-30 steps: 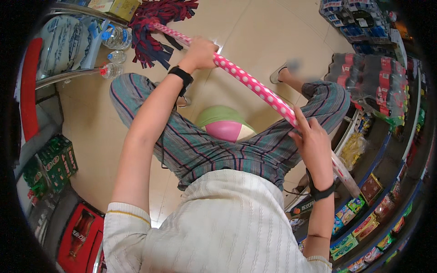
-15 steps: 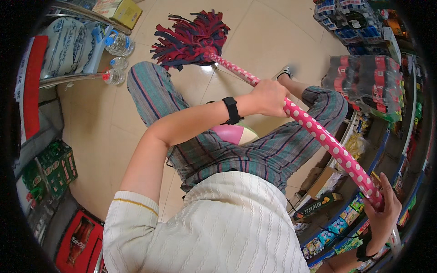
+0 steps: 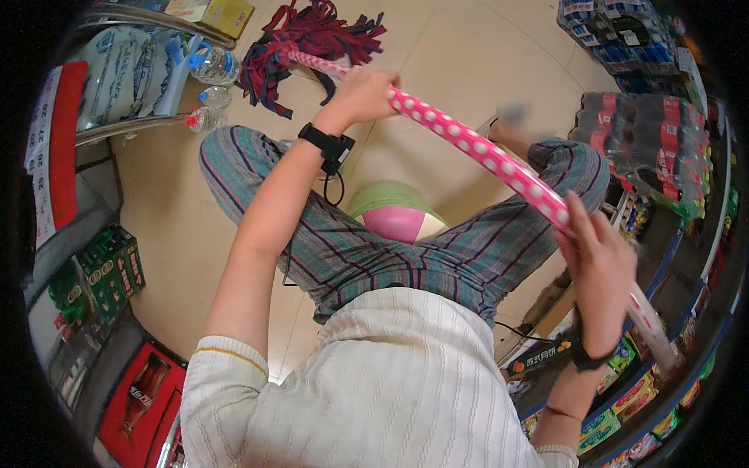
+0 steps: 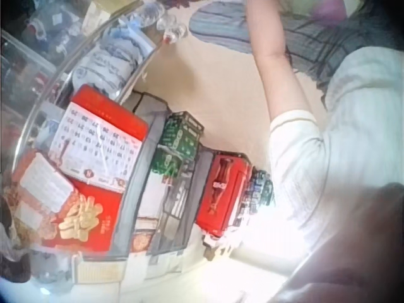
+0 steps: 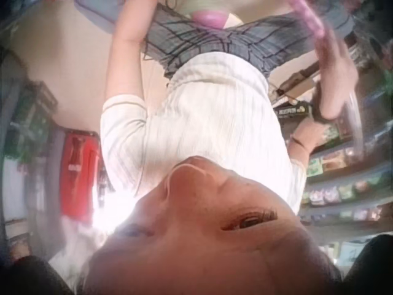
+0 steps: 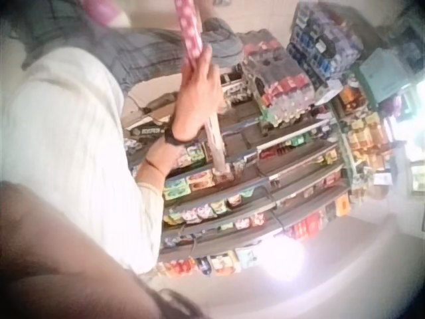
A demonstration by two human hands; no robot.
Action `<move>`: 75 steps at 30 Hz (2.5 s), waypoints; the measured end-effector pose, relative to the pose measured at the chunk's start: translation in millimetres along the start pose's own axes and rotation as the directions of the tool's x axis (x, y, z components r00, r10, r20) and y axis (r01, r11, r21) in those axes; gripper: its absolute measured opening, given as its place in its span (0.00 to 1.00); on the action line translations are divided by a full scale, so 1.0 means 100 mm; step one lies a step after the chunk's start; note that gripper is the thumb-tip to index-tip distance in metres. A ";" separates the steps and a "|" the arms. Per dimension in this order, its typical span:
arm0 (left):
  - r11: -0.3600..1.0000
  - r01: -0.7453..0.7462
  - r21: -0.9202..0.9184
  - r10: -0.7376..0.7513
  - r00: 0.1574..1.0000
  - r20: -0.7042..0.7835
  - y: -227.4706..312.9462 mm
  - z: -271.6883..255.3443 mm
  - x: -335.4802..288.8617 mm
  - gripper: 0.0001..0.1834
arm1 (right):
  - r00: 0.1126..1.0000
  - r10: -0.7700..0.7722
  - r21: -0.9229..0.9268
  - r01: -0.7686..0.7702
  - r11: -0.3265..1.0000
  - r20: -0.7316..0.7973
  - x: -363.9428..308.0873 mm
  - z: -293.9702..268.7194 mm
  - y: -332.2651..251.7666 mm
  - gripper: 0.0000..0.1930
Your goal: Assembling a colorful strip-head mop by attaching the head and handle together while sitting on a stool.
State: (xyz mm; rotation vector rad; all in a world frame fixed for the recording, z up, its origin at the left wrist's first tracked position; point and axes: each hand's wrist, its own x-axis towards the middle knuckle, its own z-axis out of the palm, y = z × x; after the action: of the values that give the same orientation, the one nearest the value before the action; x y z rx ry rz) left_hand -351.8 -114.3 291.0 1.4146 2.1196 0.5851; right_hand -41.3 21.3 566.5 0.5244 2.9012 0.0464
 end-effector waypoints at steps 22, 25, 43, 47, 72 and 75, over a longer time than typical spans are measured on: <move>0.886 -0.444 -0.131 0.455 0.888 0.063 1.20 0.79 -0.11 0.22 | 0.897 0.130 0.018 -0.151 0.988 0.423 -1.03 -0.86 0.21 0.32; 0.869 -0.444 -0.220 0.455 0.890 0.003 0.98 0.79 -0.04 0.22 | 0.899 0.100 0.094 -0.154 0.984 0.426 -0.90 -0.64 0.30 0.32; 0.875 -0.457 -0.162 0.471 0.880 0.064 0.65 1.08 0.06 0.21 | 0.868 0.149 0.326 -0.330 0.886 0.473 -1.01 0.05 0.34 0.31; 0.875 -0.434 -0.216 0.462 0.881 0.103 0.74 0.96 0.03 0.22 | 0.843 0.137 0.429 -0.397 0.811 0.521 -0.96 -0.03 0.35 0.32; 0.945 -0.327 -0.005 0.327 0.945 -0.026 -0.38 0.52 0.33 0.23 | 0.935 0.151 0.267 -0.243 0.933 0.322 -0.17 0.54 -0.04 0.31; 0.978 -0.192 0.076 0.196 0.980 -0.046 -0.66 0.43 0.36 0.23 | 0.964 0.111 0.233 -0.168 0.958 0.241 0.01 0.87 -0.15 0.32</move>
State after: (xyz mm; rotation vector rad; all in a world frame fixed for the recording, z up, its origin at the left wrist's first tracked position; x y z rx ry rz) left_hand -382.2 -102.1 211.0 1.6766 2.0754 0.6322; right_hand -30.5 7.4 480.0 0.7267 2.6563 -0.3438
